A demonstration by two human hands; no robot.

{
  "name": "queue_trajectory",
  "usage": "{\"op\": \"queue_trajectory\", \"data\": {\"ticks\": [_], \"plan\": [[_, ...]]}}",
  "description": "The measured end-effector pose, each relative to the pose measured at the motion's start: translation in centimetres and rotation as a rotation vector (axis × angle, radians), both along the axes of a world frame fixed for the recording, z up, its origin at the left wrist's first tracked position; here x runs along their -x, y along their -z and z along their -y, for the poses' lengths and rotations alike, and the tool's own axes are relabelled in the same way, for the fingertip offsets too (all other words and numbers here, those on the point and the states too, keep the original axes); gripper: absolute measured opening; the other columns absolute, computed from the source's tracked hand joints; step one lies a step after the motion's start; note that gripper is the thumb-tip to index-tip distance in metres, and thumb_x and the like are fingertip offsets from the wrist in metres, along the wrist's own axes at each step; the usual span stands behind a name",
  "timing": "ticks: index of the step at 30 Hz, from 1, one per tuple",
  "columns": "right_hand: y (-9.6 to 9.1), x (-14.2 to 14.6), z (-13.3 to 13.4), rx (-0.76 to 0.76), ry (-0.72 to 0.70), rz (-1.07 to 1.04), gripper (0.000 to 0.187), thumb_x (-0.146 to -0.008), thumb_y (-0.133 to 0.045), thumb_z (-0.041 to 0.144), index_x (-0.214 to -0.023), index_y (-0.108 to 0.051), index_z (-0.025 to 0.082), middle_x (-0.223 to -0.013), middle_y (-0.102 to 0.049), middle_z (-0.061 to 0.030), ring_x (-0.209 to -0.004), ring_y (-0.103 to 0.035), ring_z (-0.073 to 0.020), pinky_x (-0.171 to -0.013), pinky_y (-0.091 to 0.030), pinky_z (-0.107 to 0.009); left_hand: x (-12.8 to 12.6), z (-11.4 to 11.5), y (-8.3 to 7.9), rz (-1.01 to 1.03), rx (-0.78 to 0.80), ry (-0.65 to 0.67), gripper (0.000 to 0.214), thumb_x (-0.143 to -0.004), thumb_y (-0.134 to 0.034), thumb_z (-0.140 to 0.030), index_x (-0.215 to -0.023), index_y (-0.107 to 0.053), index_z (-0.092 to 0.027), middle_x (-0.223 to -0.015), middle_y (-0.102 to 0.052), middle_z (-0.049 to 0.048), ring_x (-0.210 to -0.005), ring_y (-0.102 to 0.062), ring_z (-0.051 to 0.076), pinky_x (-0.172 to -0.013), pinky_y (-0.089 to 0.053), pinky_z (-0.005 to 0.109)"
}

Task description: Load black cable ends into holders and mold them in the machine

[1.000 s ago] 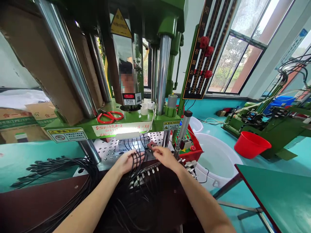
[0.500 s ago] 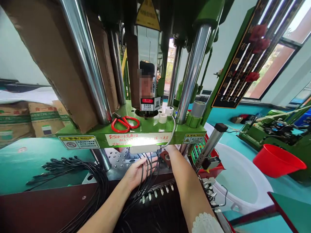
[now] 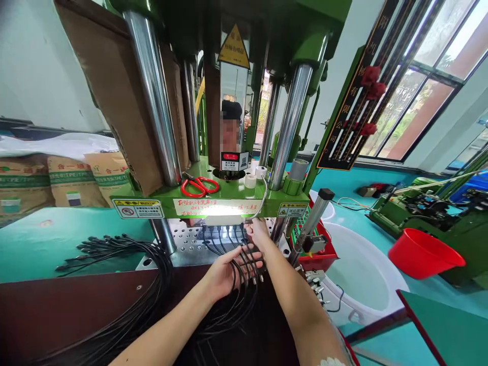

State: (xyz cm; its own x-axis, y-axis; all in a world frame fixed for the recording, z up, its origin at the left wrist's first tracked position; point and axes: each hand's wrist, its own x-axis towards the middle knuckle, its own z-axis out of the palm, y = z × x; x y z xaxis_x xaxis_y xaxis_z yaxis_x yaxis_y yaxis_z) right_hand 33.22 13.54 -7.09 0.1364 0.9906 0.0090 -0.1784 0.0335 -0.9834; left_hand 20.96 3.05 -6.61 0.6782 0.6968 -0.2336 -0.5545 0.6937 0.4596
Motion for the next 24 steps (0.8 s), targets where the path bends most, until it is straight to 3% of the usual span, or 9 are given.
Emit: {"op": "queue_trajectory", "data": {"ticks": [2,4,8,12,16,19,20,22,24], "plan": [[0.2,0.3,1.5,0.015,0.044,-0.025,0.021,-0.084,-0.046,0.033,-0.076,-0.052,0.014,-0.049,-0.05,0.0053,-0.032,-0.035,-0.0031,-0.029,-0.024,-0.014,-0.4,1.6,-0.6,-0.021,0.027,-0.063,0.017,-0.079,-0.05,-0.024,-0.089,-0.055,-0.012,-0.07,-0.062,0.0058,-0.066,-0.062,0.016,-0.075,-0.045,0.033],[0.2,0.6,2.9,0.013,0.075,-0.049,0.018,-0.078,-0.048,0.032,-0.071,-0.05,0.016,-0.041,-0.047,0.0061,-0.027,-0.029,-0.0027,-0.027,-0.015,-0.014,-0.3,3.2,-1.2,-0.019,0.065,-0.121,0.011,-0.081,-0.048,-0.02,-0.08,-0.054,-0.011,-0.055,-0.052,-0.0004,-0.052,-0.055,0.01,-0.069,-0.046,0.03],[0.0,1.0,4.9,0.002,0.157,-0.084,0.017,-0.072,-0.049,0.033,-0.07,-0.05,0.017,-0.038,-0.046,0.0062,-0.026,-0.028,-0.0025,-0.028,-0.015,-0.014,0.8,6.3,-1.6,0.025,0.153,-0.094,0.017,-0.084,-0.042,-0.019,-0.073,-0.051,-0.011,-0.047,-0.036,-0.0064,-0.038,-0.036,0.003,-0.047,-0.039,0.018],[0.2,1.3,6.1,0.028,0.21,-0.086,0.015,-0.072,-0.048,0.032,-0.07,-0.05,0.017,-0.035,-0.043,0.0068,-0.026,-0.025,-0.0026,-0.029,-0.015,-0.013,2.1,10.1,-0.2,0.083,0.19,-0.033,0.02,-0.085,-0.04,-0.02,-0.073,-0.051,-0.01,-0.047,-0.03,-0.0072,-0.036,-0.028,0.001,-0.038,-0.027,0.013],[0.6,1.3,6.8,0.047,0.234,-0.047,0.015,-0.075,-0.043,0.031,-0.073,-0.049,0.018,-0.037,-0.045,0.0055,-0.028,-0.027,-0.003,-0.03,-0.016,-0.013,3.9,14.1,1.4,0.028,0.025,0.067,0.016,-0.083,-0.045,-0.023,-0.076,-0.054,-0.012,-0.049,-0.036,-0.0056,-0.038,-0.035,0.004,-0.042,-0.036,0.019],[0.6,0.5,7.1,0.051,0.262,0.011,0.015,-0.077,-0.042,0.032,-0.075,-0.048,0.018,-0.038,-0.045,0.0055,-0.029,-0.031,-0.0035,-0.03,-0.015,-0.013,7.5,15.2,0.3,0.048,-0.146,0.12,0.019,-0.082,-0.047,-0.028,-0.072,-0.054,-0.013,-0.049,-0.039,-0.0044,-0.039,-0.04,0.006,-0.046,-0.043,0.025],[0.6,-0.1,7.1,0.055,0.264,0.039,0.016,-0.077,-0.042,0.032,-0.074,-0.048,0.018,-0.038,-0.044,0.0057,-0.028,-0.03,-0.0035,-0.03,-0.014,-0.013,9.2,14.9,-0.7,0.076,-0.191,0.071,0.019,-0.081,-0.049,-0.029,-0.071,-0.053,-0.013,-0.049,-0.039,-0.0044,-0.04,-0.04,0.006,-0.046,-0.044,0.026],[0.6,-1.4,7.4,0.072,0.254,0.106,0.017,-0.077,-0.043,0.033,-0.073,-0.048,0.017,-0.037,-0.043,0.0061,-0.027,-0.029,-0.0033,-0.03,-0.013,-0.013,13.1,13.1,-3.3,0.117,-0.24,-0.155,0.015,-0.079,-0.051,-0.024,-0.068,-0.051,-0.014,-0.05,-0.041,-0.0043,-0.043,-0.043,0.007,-0.046,-0.045,0.023],[0.6,-2.9,7.8,0.098,0.22,0.189,0.018,-0.077,-0.043,0.034,-0.073,-0.047,0.017,-0.037,-0.042,0.006,-0.027,-0.029,-0.0034,-0.03,-0.013,-0.014,17.4,10.2,-6.0,0.147,-0.254,-0.542,0.012,-0.083,-0.042,-0.014,-0.074,-0.049,-0.015,-0.053,-0.044,-0.0049,-0.045,-0.045,0.005,-0.048,-0.046,0.018]]}}
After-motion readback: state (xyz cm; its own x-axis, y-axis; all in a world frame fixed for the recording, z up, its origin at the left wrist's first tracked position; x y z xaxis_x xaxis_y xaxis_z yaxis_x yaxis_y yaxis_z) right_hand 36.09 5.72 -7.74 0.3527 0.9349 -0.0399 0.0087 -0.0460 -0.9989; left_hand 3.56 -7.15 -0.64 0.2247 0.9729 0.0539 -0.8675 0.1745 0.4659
